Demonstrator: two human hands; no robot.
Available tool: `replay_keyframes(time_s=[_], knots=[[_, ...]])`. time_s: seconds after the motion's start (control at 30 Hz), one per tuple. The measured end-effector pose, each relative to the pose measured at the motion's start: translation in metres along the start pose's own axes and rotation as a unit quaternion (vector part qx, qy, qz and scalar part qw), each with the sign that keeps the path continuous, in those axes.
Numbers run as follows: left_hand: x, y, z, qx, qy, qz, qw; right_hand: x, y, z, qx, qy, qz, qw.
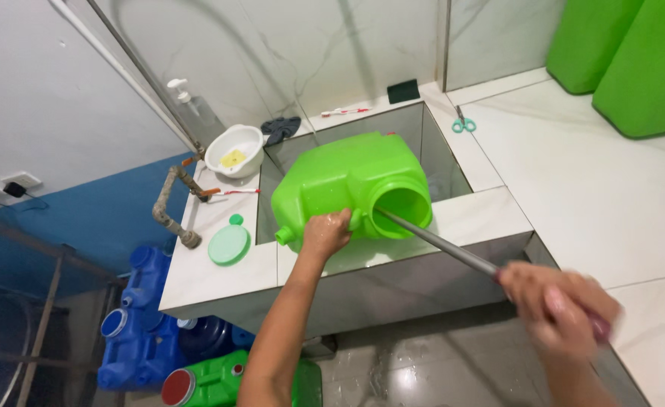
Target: The person cleans a large green plastic container by hand. They use a sponge to scrub the exterior and interior, rinse it with water from a tap, and use a long-handled brush to clean the inside. The person also uses scissors to cut a label off the container.
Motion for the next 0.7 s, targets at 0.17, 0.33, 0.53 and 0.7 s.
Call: replay_keyframes(time_s=[0.17,0.33,0.53,0.7], knots=[[0.009,-0.002,0.002,0.004,0.009,-0.014,1.000,0.059,0.044,-0.008,-0.105,-0.064,-0.296,0.947],[0.012,0.002,0.017,-0.008,-0.013,-0.013,1.000,0.122,-0.003,-0.025,0.237,-0.006,-0.014,0.971],[0.006,-0.031,0.036,-0.039,-0.074,-0.019,0.996,0.097,-0.019,0.049,0.299,-0.055,0.070,0.950],[-0.003,-0.072,0.065,-0.063,-0.081,-0.029,0.994,-0.018,-0.021,0.091,0.259,-0.168,0.048,0.950]])
Point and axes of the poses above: each hand's wrist, its own z-axis towards the middle knuckle, its own y-axis out of the palm, x = y × z, the point moved 10 cm from there along z, towards the middle knuckle, and after that the axes turned 9 degrees about -y, right-handed, at the moved point
